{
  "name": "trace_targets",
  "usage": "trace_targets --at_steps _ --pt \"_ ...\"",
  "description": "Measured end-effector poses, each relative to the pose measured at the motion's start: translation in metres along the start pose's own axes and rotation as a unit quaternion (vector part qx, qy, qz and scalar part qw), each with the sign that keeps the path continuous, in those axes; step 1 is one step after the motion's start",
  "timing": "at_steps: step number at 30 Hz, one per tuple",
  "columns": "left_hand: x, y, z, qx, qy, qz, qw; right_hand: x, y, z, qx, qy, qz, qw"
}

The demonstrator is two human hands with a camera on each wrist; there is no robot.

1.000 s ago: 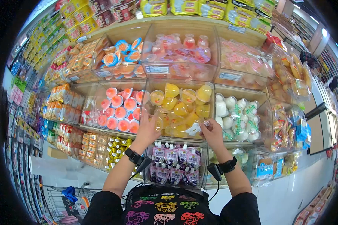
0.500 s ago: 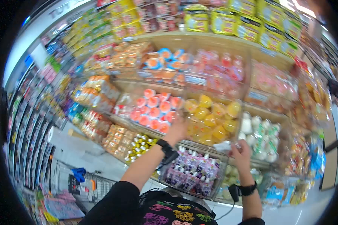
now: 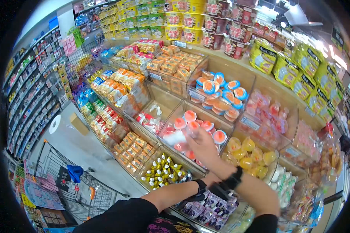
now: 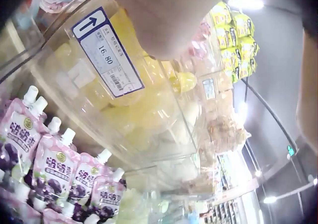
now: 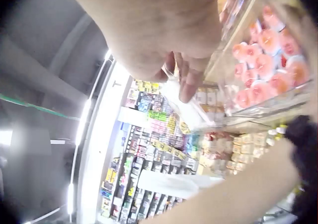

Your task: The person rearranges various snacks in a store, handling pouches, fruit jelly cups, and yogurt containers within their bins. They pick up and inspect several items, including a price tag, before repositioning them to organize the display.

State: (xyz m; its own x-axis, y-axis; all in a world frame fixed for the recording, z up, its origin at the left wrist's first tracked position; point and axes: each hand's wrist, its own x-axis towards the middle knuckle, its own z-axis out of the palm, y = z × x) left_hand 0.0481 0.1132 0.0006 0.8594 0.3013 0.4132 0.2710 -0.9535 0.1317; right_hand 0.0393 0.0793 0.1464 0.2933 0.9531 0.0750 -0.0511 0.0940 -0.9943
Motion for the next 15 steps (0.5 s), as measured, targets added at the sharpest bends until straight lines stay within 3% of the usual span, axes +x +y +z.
trace_targets --at_steps 4,6,7,9,11,13,15 --pt "0.02 -0.031 -0.005 0.005 -0.002 0.008 1.0 0.026 0.03 0.03 0.1 0.003 0.032 0.994" --pt "0.023 -0.03 0.003 -0.004 -0.016 0.024 1.0 0.004 0.039 0.019 -0.041 -0.011 0.082 0.996" --pt "0.021 -0.023 0.008 -0.013 -0.026 0.033 0.999 -0.008 0.043 0.006 -0.043 0.002 0.092 0.995" --pt "0.013 -0.005 0.018 -0.029 -0.046 0.049 0.997 -0.039 0.045 -0.033 -0.163 -0.031 0.039 0.985" --pt "0.006 0.011 0.025 -0.036 -0.065 0.06 0.995 -0.063 0.055 -0.079 -0.321 0.027 0.017 0.947" --pt "0.003 0.024 0.029 -0.034 -0.08 0.071 0.994 -0.086 0.061 -0.116 -0.235 0.142 0.11 0.955" --pt "0.001 0.051 0.035 -0.036 -0.098 0.096 0.99 -0.102 0.078 -0.163 -0.25 0.186 0.106 0.944"
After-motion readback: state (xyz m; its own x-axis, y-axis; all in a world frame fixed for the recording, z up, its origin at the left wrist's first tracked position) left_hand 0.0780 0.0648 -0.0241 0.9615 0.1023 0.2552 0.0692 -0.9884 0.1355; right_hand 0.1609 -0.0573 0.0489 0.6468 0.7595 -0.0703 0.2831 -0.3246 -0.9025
